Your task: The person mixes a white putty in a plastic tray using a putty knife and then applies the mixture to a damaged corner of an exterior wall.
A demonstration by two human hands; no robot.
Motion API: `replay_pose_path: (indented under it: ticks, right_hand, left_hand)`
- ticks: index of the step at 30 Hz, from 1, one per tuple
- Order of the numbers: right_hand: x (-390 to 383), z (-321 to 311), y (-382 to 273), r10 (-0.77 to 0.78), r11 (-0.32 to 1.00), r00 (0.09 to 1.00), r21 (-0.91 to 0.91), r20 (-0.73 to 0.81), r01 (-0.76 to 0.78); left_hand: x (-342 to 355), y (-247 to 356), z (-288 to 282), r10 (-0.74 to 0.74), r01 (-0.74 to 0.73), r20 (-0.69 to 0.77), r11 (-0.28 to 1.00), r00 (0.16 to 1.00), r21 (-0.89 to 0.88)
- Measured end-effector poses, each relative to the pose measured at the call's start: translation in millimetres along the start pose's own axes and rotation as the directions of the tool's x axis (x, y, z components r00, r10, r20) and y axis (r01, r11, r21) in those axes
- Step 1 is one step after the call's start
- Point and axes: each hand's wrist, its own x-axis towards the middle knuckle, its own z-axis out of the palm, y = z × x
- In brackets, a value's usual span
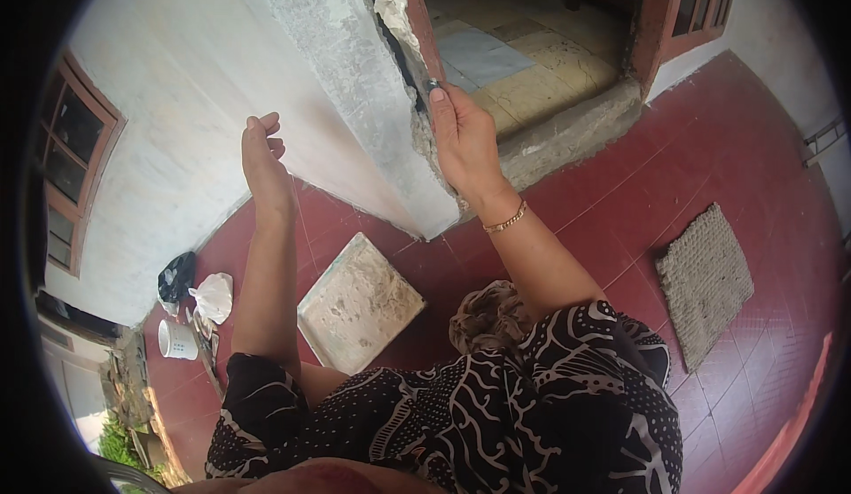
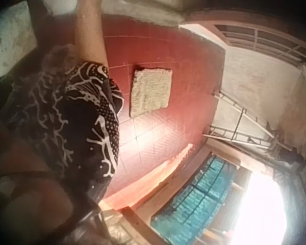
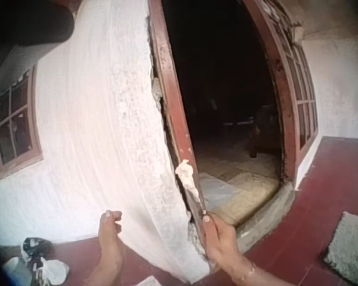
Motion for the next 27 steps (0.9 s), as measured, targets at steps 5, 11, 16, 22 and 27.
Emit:
replay_pose_path:
  ticks: [5,11,16,22,27]
  right_hand:
    - [8.9,17.7,-4.8,0.031,0.999,0.999,-0.045,0.026,-0.030]
    - [12.9,52.5,4.1,-0.003,0.990,1.000,-0.143,-0.014,0.001]
    - [16.6,75.3,8.6,-0.043,0.980,0.999,-0.198,-0.028,0.036]
    - [20.5,101.7,24.6,-0.071,0.947,0.997,-0.318,-0.041,0.054]
    - [18.8,115.5,48.7,0.034,0.928,0.999,-0.369,-0.040,-0.046]
  left_hand:
    - [9.7,0.9,-27.7,-0.030,0.030,-0.016,0.999,0.999,-0.039]
    - [20.0,-3.7,-61.3,-0.060,0.058,-0.041,0.997,0.997,-0.053]
    - [33.5,-22.3,-79.5,-0.071,0.069,-0.032,0.995,0.997,-0.070]
    - [45.5,-43.7,-89.9,-0.086,0.084,-0.028,0.994,0.996,-0.067]
    - [52.8,-56.7,-92.5,-0.072,0.072,0.001,0.997,0.997,-0.041]
